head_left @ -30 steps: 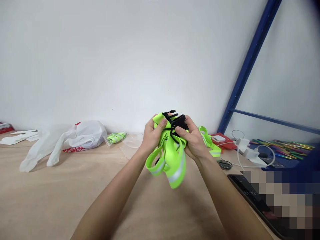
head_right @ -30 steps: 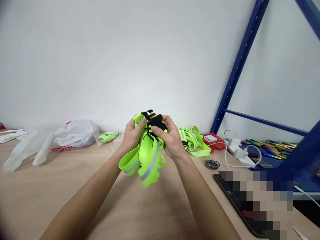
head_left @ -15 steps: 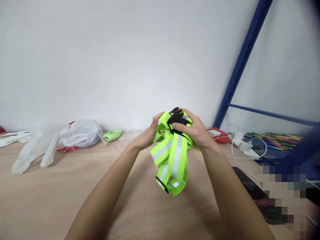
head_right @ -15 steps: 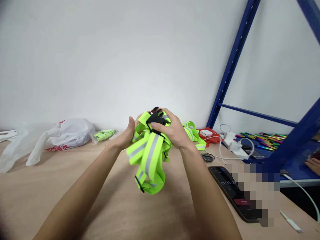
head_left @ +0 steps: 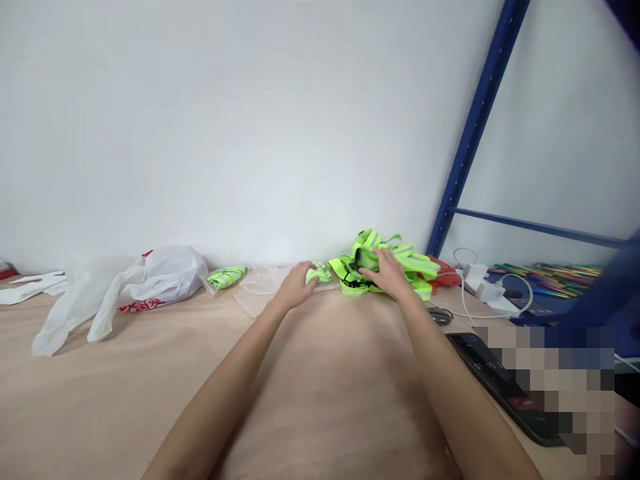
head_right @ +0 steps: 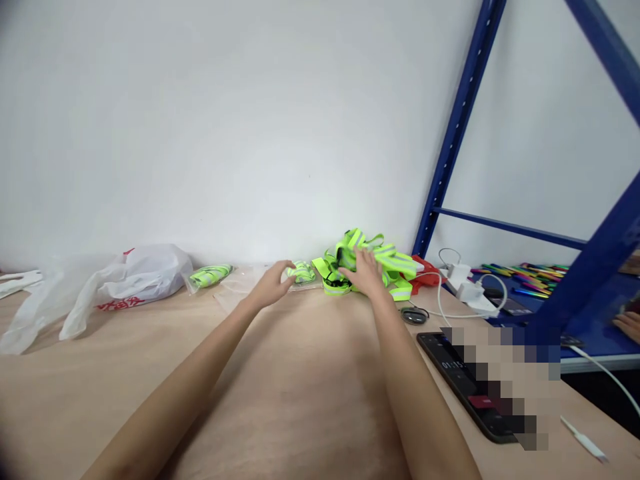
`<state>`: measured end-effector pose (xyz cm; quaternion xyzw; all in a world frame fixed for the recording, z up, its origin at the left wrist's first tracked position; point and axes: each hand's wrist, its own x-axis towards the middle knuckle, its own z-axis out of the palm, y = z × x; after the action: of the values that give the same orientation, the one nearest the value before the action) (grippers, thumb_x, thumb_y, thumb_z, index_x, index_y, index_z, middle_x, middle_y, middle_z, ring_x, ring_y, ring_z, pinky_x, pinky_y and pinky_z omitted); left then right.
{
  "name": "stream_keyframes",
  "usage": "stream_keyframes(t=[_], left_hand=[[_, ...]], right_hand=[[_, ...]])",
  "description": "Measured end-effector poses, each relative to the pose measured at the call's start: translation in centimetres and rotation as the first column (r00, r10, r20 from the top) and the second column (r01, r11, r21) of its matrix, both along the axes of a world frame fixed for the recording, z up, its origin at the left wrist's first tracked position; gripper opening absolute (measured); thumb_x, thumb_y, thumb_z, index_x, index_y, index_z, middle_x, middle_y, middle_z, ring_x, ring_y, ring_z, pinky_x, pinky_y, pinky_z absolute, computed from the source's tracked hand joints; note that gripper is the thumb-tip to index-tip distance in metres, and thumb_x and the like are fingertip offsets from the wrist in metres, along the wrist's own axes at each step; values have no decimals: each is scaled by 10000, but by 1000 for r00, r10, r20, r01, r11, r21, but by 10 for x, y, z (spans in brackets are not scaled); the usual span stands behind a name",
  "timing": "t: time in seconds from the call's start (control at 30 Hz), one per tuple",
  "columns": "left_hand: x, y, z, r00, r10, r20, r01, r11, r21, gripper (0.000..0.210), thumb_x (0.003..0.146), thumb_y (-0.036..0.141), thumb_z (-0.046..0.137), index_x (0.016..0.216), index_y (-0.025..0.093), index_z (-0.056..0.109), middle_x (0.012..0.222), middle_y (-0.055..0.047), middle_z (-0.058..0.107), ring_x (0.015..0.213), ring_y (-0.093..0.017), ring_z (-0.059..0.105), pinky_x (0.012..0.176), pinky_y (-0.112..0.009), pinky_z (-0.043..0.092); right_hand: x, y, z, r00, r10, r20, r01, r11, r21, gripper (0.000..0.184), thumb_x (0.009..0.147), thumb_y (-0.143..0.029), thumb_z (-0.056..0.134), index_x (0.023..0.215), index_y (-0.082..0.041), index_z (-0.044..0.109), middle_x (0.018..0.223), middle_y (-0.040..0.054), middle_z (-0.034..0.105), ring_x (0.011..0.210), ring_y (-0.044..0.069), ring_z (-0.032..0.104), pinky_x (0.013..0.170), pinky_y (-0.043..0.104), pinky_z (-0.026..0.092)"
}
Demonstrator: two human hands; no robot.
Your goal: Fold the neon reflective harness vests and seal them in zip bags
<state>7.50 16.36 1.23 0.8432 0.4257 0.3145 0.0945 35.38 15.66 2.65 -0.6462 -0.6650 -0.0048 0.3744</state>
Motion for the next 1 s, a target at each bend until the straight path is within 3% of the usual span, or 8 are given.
stream_keyframes(t=[0.07, 0.13, 0.27, 0.43, 0.63, 0.77, 0.87, 1.0], left_hand=[[10, 2, -18, 979, 7, -203, 4, 999, 53, 241, 943, 270, 470, 1093, 191, 642, 1403, -167, 555, 1336, -313, 485, 1138, -578, 328], [20, 5, -32, 963, 8, -271, 9, 998, 61, 206, 891, 228, 536, 1049, 199, 665, 1394, -150, 566, 1362, -331, 450, 1167, -652, 214], [38, 20, -49, 935, 92, -342, -55, 992, 116, 348, 821, 117, 562, 1149, 190, 655, 1331, -152, 601, 1337, -330, 449, 1178, -684, 46], [45, 44, -52, 938, 163, -305, -136, 985, 108, 219, 846, 122, 526, 908, 164, 732, 1070, -148, 700, 1146, -305, 561, 1164, -600, 160], [30, 63, -35, 975, 219, 26, -219, 976, -5, 249, 870, 231, 521, 748, 172, 730, 918, -147, 731, 983, -283, 617, 929, -406, 427], [20, 71, -14, 897, 257, 360, -223, 966, -133, 245, 871, 292, 519, 823, 180, 731, 869, -101, 745, 843, -237, 651, 855, -351, 473], [17, 70, 7, 780, 248, 574, -125, 961, -245, 254, 848, 351, 553, 840, 152, 710, 813, -87, 734, 779, -212, 665, 800, -345, 517], [17, 54, 36, 646, 181, 741, 131, 931, -342, 278, 761, 395, 668, 801, 120, 681, 827, -114, 729, 749, -176, 681, 753, -322, 562]], right_hand=[[4, 3, -10, 998, 66, 14, -64, 987, -145, 493, 847, -357, 678, 1267, -105, 623, 1388, 224, 585, 1321, 364, 521, 1104, 524, 380], [5, 4, -13, 995, 98, 10, -94, 981, -168, 387, 865, -363, 654, 1163, -119, 690, 1265, 185, 679, 1199, 324, 624, 1049, 467, 450], [3, 4, -10, 996, 88, -6, -88, 983, -163, 347, 879, -346, 627, 1152, -149, 711, 1239, 136, 706, 1169, 289, 646, 1040, 436, 463], [0, 5, -10, 996, 75, -56, -82, 987, -137, 293, 867, -306, 631, 1099, -166, 742, 1183, 108, 736, 1127, 271, 670, 1022, 394, 479], [-6, -2, 7, 985, 92, -147, -97, 995, -27, 279, 879, -326, 606, 1070, -175, 742, 1144, 91, 752, 1089, 237, 685, 989, 358, 496], [-15, -10, 25, 954, 177, -244, -151, 981, 122, 220, 858, -300, 601, 956, -175, 753, 1027, 82, 778, 973, 224, 710, 924, 359, 521], [-22, -17, 36, 941, 202, -272, -160, 972, 170, 211, 847, -322, 602, 894, -184, 755, 991, 73, 782, 942, 225, 706, 904, 363, 519], [-37, -30, 51, 903, 273, -333, -220, 957, 188, 215, 822, -356, 631, 864, -182, 749, 931, 70, 779, 884, 218, 696, 856, 354, 518]])
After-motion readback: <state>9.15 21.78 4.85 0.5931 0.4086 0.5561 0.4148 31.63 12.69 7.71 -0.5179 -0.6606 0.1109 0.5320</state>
